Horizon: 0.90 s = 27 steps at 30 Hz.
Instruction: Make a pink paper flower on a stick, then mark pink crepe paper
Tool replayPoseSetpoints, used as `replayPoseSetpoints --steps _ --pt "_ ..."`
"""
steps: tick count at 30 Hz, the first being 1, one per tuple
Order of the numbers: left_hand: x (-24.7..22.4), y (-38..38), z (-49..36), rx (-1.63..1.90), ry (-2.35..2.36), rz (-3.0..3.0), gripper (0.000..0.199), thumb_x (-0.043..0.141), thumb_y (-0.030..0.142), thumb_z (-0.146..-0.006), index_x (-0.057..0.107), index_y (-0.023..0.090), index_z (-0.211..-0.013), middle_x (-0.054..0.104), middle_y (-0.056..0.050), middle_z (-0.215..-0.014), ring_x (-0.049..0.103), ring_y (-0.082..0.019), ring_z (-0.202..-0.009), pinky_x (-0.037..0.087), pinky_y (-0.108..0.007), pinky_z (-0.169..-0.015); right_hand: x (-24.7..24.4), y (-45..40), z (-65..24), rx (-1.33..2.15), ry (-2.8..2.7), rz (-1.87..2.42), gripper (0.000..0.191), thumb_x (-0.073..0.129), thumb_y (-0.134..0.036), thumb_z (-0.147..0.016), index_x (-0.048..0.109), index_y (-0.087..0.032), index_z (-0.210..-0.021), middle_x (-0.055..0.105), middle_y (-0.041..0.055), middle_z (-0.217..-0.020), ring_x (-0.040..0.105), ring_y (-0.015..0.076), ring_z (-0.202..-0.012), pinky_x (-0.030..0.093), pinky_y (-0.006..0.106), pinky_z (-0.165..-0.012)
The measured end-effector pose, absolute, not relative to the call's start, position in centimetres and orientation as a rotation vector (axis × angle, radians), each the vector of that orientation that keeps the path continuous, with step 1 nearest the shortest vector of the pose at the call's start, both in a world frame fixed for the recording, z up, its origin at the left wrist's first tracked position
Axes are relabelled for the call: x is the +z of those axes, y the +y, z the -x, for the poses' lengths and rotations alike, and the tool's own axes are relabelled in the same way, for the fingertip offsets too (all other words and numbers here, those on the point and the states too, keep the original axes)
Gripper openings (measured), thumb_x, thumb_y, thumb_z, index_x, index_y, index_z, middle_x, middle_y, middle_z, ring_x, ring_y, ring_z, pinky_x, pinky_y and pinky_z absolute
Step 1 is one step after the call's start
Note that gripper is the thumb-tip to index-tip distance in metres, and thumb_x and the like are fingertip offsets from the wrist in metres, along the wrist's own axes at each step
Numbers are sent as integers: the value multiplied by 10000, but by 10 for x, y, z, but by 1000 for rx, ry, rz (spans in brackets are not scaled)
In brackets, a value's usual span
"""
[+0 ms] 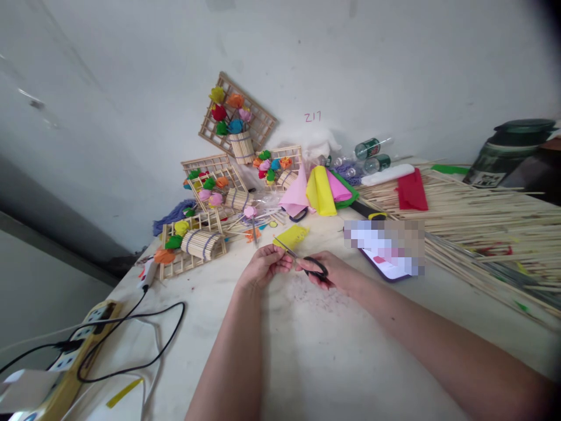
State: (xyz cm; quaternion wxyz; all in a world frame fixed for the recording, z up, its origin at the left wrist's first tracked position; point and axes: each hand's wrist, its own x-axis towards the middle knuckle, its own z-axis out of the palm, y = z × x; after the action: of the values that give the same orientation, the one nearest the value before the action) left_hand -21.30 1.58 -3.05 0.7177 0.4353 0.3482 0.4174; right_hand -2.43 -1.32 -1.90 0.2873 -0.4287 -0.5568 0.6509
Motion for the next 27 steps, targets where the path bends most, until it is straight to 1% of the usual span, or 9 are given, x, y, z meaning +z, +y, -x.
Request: replayPoseSetpoints --steps 6,13,21,27 --pt "-30 16 214 935 766 -941 116 636 161 -694 556 83 -729 658 -89 -662 622 -130 -549 516 -196 -525 -20 -13 26 1702 -1499 1165 424 579 -548 -646 581 -132 -728 426 -62 -434 325 37 -341 215 183 -322" --pt "-29 15 215 936 781 -924 113 631 155 -698 554 84 -741 659 -92 -668 622 -127 -547 516 -193 -521 -25 -12 27 1657 -1538 1150 365 569 -506 -658 496 -154 -598 423 -60 -439 325 36 -342 214 186 -321" --pt "-30 15 216 932 775 -927 110 628 156 -702 553 86 -741 659 -88 -666 625 -129 -550 517 -198 -526 -24 -11 27 1677 -1574 1155 324 548 -455 -673 451 -163 -571 430 -55 -444 346 40 -345 246 182 -323" --pt "-30 15 216 934 768 -950 128 633 173 -703 543 90 -739 659 -86 -669 621 -122 -543 511 -191 -524 -22 -13 25 1709 -1557 1128 341 553 -472 -693 486 -151 -599 436 -52 -446 351 40 -345 237 185 -329"
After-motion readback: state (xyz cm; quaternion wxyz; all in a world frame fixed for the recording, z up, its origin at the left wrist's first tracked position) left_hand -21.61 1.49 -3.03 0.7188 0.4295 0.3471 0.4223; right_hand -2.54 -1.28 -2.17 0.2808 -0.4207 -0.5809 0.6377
